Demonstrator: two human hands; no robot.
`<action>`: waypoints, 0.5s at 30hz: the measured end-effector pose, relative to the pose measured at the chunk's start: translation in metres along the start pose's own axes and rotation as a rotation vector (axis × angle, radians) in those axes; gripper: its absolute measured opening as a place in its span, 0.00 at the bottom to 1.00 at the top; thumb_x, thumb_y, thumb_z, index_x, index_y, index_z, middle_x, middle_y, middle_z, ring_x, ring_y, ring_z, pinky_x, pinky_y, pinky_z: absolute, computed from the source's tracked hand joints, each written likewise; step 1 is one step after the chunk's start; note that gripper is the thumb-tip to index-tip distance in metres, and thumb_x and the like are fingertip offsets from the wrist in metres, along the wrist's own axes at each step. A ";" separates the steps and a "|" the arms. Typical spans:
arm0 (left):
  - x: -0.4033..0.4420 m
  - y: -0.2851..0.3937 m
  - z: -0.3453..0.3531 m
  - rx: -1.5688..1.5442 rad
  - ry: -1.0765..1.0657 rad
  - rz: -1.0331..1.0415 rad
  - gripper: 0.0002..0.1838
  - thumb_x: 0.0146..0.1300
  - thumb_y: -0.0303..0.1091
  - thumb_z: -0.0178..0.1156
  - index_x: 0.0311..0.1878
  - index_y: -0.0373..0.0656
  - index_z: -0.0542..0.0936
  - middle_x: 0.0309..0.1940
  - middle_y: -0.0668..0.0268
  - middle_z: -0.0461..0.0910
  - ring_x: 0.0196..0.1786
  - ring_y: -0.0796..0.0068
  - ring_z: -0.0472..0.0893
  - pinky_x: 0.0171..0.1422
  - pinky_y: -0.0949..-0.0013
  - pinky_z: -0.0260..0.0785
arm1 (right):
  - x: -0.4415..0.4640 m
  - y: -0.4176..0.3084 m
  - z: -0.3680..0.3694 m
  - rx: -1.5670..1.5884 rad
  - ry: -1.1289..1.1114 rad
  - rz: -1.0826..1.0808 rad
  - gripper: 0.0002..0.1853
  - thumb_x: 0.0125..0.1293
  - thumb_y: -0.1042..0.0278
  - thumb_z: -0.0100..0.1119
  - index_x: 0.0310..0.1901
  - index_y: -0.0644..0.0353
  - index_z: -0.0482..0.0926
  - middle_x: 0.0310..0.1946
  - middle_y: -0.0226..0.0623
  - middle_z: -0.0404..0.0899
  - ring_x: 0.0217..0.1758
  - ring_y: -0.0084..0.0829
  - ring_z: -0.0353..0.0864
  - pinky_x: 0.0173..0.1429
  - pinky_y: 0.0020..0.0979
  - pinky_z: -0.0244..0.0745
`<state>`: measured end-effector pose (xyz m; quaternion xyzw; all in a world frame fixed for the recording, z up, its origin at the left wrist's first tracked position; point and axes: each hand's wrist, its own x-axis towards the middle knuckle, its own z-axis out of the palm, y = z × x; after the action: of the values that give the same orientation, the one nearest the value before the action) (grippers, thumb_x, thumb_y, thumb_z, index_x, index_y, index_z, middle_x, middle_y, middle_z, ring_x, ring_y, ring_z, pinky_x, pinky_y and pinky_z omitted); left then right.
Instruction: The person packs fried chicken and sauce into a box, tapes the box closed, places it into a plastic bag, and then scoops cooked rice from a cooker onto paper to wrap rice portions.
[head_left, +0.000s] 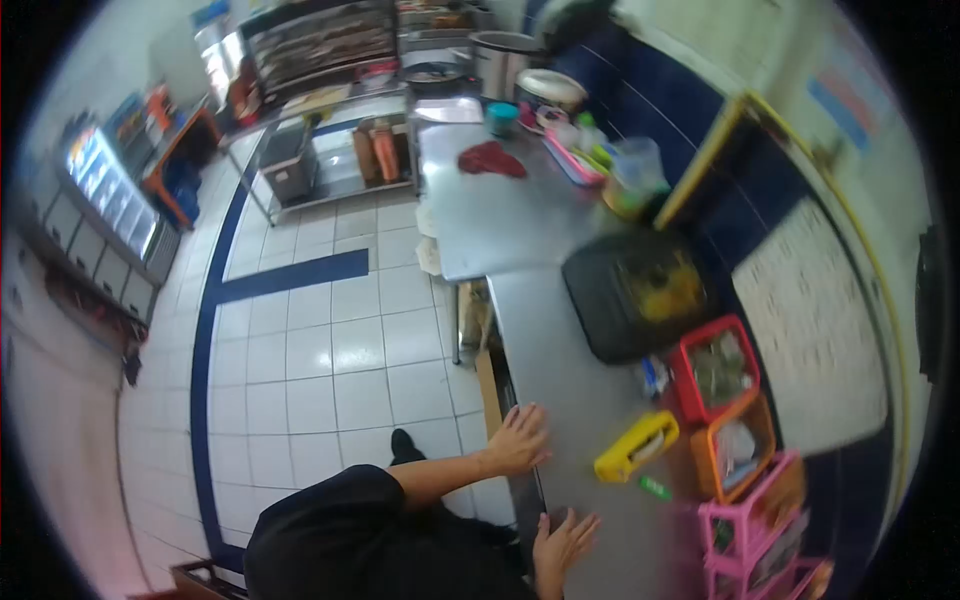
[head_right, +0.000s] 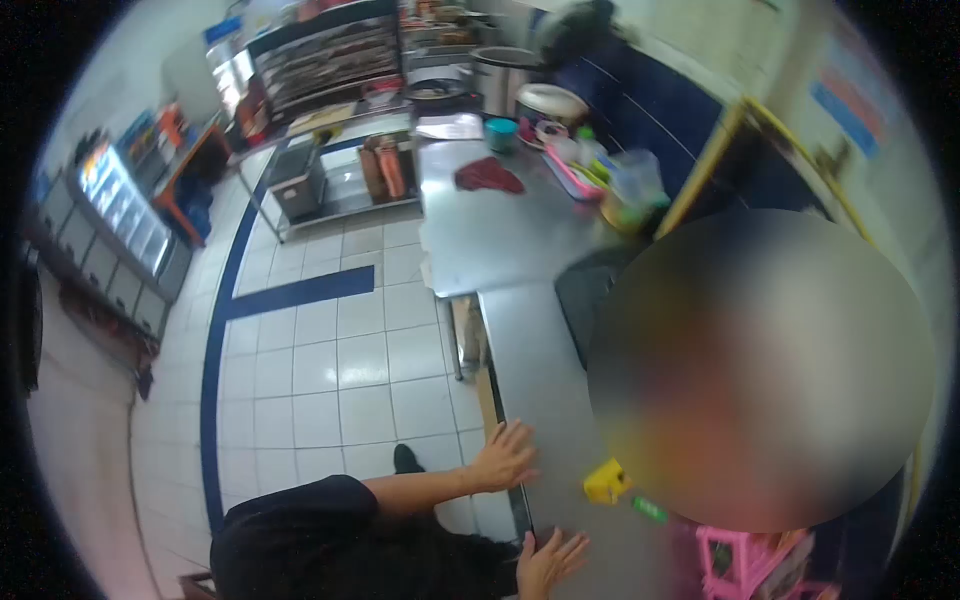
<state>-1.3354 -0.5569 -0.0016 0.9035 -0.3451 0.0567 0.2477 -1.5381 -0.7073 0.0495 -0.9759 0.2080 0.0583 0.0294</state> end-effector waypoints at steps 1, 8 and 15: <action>0.006 -0.023 -0.008 -0.003 0.043 -0.032 0.29 0.71 0.55 0.55 0.63 0.41 0.74 0.73 0.44 0.62 0.77 0.37 0.58 0.78 0.35 0.51 | 0.013 -0.026 -0.001 0.126 0.049 0.047 0.40 0.69 0.41 0.59 0.71 0.66 0.64 0.77 0.65 0.51 0.81 0.63 0.47 0.79 0.63 0.45; 0.024 -0.124 -0.057 -0.125 -0.177 0.171 0.29 0.75 0.59 0.46 0.61 0.44 0.79 0.75 0.45 0.59 0.80 0.39 0.53 0.76 0.27 0.48 | 0.149 -0.139 0.018 0.224 0.164 0.195 0.44 0.68 0.41 0.62 0.76 0.61 0.58 0.79 0.65 0.46 0.82 0.64 0.44 0.79 0.66 0.45; 0.059 -0.244 -0.108 -0.597 -1.037 0.001 0.26 0.74 0.53 0.50 0.60 0.41 0.79 0.62 0.46 0.77 0.68 0.44 0.74 0.71 0.44 0.65 | 0.233 -0.280 0.006 -0.056 -0.052 0.269 0.56 0.63 0.38 0.65 0.81 0.57 0.45 0.80 0.60 0.44 0.84 0.59 0.43 0.81 0.61 0.44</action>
<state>-1.1242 -0.3838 0.0092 0.7044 -0.4225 -0.4909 0.2903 -1.2125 -0.5454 0.0230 -0.9378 0.3346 0.0928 -0.0003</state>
